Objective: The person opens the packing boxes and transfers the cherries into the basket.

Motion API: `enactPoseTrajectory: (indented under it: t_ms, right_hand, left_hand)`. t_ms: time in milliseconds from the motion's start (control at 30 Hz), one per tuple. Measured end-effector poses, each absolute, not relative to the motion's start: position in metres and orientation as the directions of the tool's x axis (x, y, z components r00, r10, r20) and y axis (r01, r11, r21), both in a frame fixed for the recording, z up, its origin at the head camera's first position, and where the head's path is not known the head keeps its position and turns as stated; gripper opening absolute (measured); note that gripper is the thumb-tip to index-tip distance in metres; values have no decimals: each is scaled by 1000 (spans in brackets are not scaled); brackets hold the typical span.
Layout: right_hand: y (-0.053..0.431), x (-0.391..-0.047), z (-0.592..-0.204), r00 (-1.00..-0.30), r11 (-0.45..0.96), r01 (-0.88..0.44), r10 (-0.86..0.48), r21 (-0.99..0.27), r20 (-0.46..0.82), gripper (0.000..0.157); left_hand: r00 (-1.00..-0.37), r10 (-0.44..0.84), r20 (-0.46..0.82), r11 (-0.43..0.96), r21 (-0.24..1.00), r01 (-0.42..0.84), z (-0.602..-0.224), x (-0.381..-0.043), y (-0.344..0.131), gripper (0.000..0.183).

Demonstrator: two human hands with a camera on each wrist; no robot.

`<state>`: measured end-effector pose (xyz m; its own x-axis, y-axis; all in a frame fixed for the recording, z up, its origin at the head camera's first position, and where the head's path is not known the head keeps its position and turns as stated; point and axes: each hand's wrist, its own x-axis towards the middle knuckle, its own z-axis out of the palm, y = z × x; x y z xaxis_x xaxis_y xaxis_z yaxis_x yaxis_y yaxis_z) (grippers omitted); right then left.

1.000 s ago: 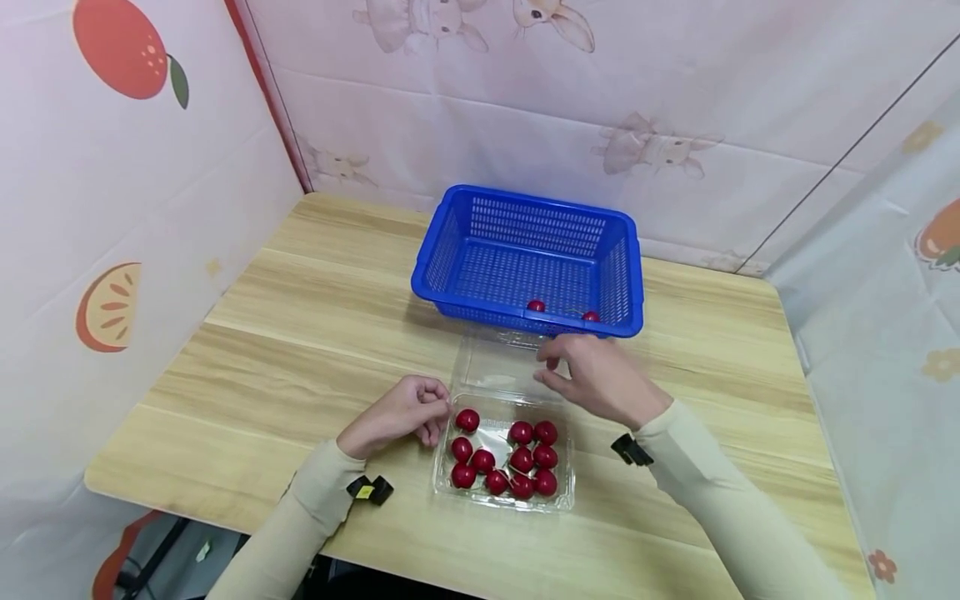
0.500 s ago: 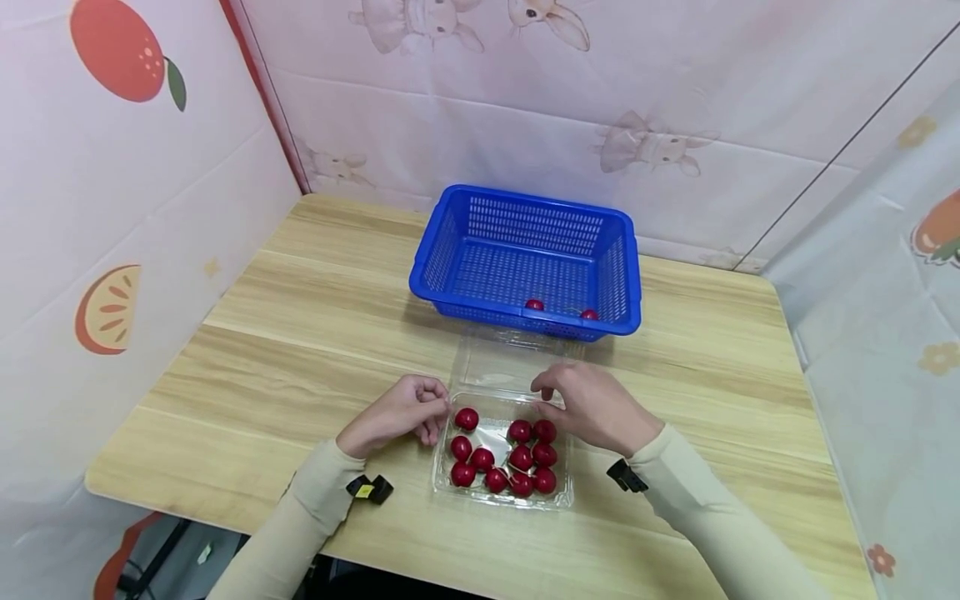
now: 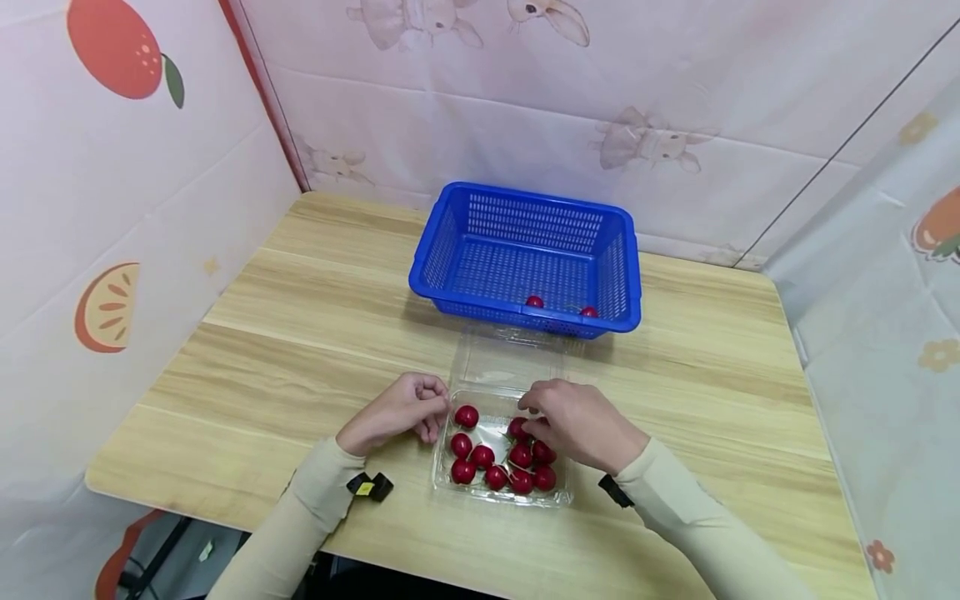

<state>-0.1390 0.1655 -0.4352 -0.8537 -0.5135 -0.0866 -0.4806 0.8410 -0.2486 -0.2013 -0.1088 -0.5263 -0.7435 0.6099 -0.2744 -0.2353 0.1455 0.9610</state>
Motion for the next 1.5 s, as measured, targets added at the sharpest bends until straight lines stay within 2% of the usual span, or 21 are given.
enactPoseTrajectory:
  t_ms: [333, 533, 767, 1000, 1233, 1500]
  right_hand:
    - [154, -138, -451, -797, 807, -566, -588, -170, -137, 8]
    - [148, -137, -457, -780, 788, -605, -616, -117, -110, 12]
    - [144, -139, -462, -779, 788, -605, -616, -117, -118, 16]
    - [146, -140, -464, -749, 759, -635, -650, -142, -127, 21]
    - [151, -139, -458, -780, 790, -596, -612, -140, -134, 14]
    - [160, -143, -447, -808, 808, -559, -581, -184, -96, 17]
  left_hand:
    - [-746, 604, -280, 149, 959, -239, -525, -202, -110, 9]
    - [-746, 601, -287, 148, 957, -249, -526, -201, -108, 8]
    - [-747, 599, -289, 150, 957, -250, -526, -201, -108, 7]
    - [-748, 602, -281, 152, 959, -237, -526, -201, -108, 8]
    - [-744, 608, -276, 148, 961, -235, -526, -201, -107, 8]
    - [-743, 606, -283, 155, 959, -239, -528, -202, -108, 10]
